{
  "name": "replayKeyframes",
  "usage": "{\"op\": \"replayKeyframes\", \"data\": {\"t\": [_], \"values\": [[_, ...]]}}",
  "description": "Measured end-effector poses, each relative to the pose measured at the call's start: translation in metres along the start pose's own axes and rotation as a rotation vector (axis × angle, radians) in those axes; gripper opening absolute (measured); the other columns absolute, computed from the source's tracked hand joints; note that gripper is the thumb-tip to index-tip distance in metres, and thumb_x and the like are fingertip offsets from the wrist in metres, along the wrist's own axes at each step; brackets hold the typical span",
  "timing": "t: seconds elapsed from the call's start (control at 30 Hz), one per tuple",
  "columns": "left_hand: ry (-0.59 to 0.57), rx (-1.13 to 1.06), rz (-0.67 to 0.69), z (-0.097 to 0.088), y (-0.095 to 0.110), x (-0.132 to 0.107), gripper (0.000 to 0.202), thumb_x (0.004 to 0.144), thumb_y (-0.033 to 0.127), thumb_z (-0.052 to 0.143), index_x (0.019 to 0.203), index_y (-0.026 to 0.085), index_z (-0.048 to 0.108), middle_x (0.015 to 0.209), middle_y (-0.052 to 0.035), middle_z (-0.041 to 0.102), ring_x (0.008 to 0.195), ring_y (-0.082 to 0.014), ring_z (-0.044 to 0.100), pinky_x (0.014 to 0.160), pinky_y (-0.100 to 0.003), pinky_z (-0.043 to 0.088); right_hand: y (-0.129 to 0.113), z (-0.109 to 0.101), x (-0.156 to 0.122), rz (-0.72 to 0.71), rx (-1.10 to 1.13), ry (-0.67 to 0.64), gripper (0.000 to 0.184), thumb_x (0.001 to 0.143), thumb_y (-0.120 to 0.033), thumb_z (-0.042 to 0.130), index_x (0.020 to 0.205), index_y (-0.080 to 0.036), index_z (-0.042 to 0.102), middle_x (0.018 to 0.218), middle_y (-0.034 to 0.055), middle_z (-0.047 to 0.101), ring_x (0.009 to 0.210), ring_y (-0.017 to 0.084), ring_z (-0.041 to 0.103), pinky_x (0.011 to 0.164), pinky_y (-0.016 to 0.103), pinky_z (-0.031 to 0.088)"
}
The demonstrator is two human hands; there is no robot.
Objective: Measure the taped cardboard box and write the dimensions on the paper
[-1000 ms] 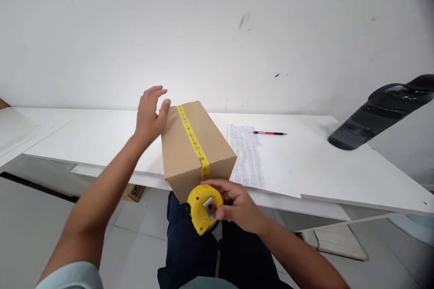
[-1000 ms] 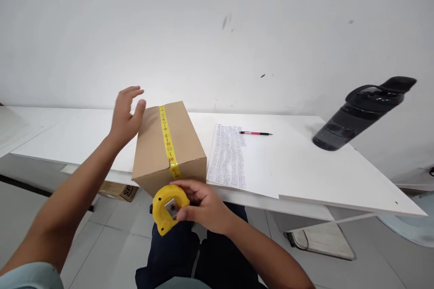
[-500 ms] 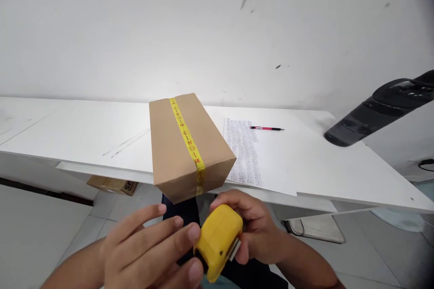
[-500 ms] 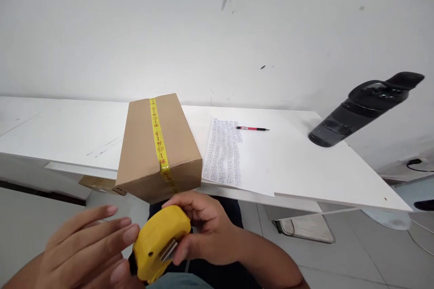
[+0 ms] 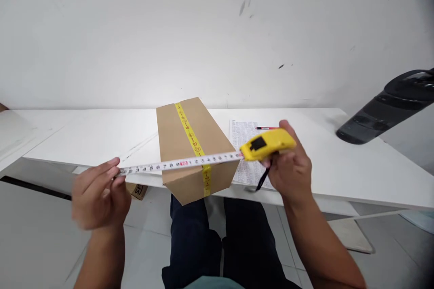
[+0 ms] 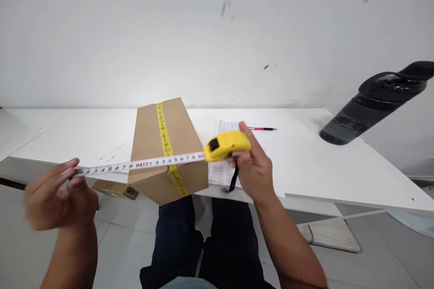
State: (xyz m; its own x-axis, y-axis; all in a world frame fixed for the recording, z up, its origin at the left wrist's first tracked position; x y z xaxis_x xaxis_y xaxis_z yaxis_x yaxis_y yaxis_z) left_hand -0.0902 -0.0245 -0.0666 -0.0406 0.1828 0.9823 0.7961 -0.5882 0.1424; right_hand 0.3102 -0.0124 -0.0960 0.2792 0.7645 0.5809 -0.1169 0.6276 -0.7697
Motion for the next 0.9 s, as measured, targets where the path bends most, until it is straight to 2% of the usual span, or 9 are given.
{"op": "replayKeyframes", "data": {"t": [0.1,0.17,0.23,0.27,0.37,0.5,0.67,0.8,0.9], "values": [[0.098,0.070,0.214,0.031,0.002,-0.008,0.015,0.088,0.017,0.073,0.103,0.020,0.069,0.099,-0.0057,0.072,0.093,-0.0210,0.073,0.081,-0.040,0.060,0.023,-0.013,0.029,0.034,-0.046,0.079,0.052,0.098,-0.059,0.061,0.146,-0.038,0.060,0.078,-0.0018,0.059,0.057,0.012,0.050,0.054,0.027,0.051],[0.124,0.025,0.151,0.044,0.010,-0.019,0.023,0.089,0.014,0.072,0.110,0.022,0.069,0.110,-0.0074,0.069,0.100,-0.0212,0.071,0.085,-0.040,0.059,0.031,-0.014,0.036,0.036,-0.059,0.080,0.053,0.098,-0.061,0.060,0.146,-0.040,0.059,0.080,-0.0016,0.059,0.058,0.011,0.049,0.054,0.027,0.050],[0.137,-0.062,0.064,0.051,0.019,-0.028,0.019,0.096,0.021,0.067,0.114,0.024,0.070,0.119,-0.0089,0.065,0.105,-0.0217,0.069,0.086,-0.041,0.059,0.034,-0.010,0.034,0.009,-0.096,0.062,0.049,0.099,-0.060,0.059,0.143,-0.040,0.061,0.080,-0.0011,0.059,0.059,0.012,0.050,0.056,0.027,0.051],[0.111,-0.100,0.035,0.054,0.024,-0.030,0.019,0.100,0.029,0.062,0.116,0.024,0.071,0.124,-0.0100,0.063,0.109,-0.0227,0.067,0.087,-0.041,0.058,0.033,-0.006,0.031,-0.010,-0.124,0.044,0.046,0.100,-0.058,0.058,0.142,-0.040,0.063,0.079,-0.0010,0.059,0.060,0.012,0.050,0.057,0.028,0.053],[-0.063,-0.219,-0.008,0.064,0.039,-0.033,0.045,0.106,0.054,0.040,0.126,0.028,0.070,0.137,-0.0126,0.057,0.123,-0.0278,0.061,0.092,-0.044,0.057,0.029,0.004,0.022,-0.051,-0.204,-0.004,0.040,0.103,-0.052,0.055,0.140,-0.039,0.064,0.080,0.0002,0.061,0.062,0.015,0.053,0.061,0.031,0.056],[-0.217,-0.238,0.006,0.067,0.053,-0.034,0.054,0.105,0.059,0.035,0.149,0.034,0.053,0.145,-0.0117,0.055,0.135,-0.0296,0.054,0.106,-0.048,0.050,0.027,0.007,0.018,-0.043,-0.200,0.010,0.039,0.103,-0.050,0.055,0.140,-0.040,0.063,0.076,-0.0015,0.056,0.062,0.014,0.053,0.061,0.030,0.055],[-0.347,-0.136,0.087,0.060,0.057,-0.022,0.075,0.098,0.074,0.036,0.157,0.029,0.043,0.160,-0.0149,0.043,0.146,-0.0358,0.041,0.119,-0.056,0.036,0.031,0.008,0.021,-0.010,-0.156,-0.003,0.042,0.102,-0.054,0.056,0.139,-0.038,0.064,0.074,-0.0027,0.052,0.061,0.013,0.052,0.062,0.030,0.054],[-0.463,-0.173,0.128,0.063,0.056,-0.005,0.059,0.100,0.059,0.050,0.151,0.029,0.049,0.157,-0.0142,0.047,0.147,-0.0359,0.042,0.119,-0.056,0.037,0.031,0.012,0.020,-0.007,-0.166,-0.034,0.041,0.103,-0.053,0.054,0.140,-0.039,0.063,0.075,-0.0029,0.052,0.061,0.013,0.051,0.062,0.030,0.054],[-0.467,-0.175,0.175,0.065,0.055,0.006,0.051,0.098,0.045,0.061,0.146,0.028,0.054,0.151,-0.0133,0.054,0.143,-0.0347,0.046,0.117,-0.055,0.040,0.027,0.013,0.020,-0.019,-0.200,-0.037,0.042,0.103,-0.053,0.054,0.141,-0.037,0.063,0.076,-0.0024,0.054,0.061,0.013,0.051,0.062,0.031,0.054]]}}
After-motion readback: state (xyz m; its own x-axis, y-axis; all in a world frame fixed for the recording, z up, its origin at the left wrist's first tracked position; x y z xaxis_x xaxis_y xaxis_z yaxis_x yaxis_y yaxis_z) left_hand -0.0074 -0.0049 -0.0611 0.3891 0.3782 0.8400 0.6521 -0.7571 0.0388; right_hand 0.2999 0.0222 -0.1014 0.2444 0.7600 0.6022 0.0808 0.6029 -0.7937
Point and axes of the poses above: each hand's wrist, its own x-axis towards the middle knuckle, its own z-axis out of the palm, y = z × x, the point moved 2 cm from there along x, towards the middle knuckle
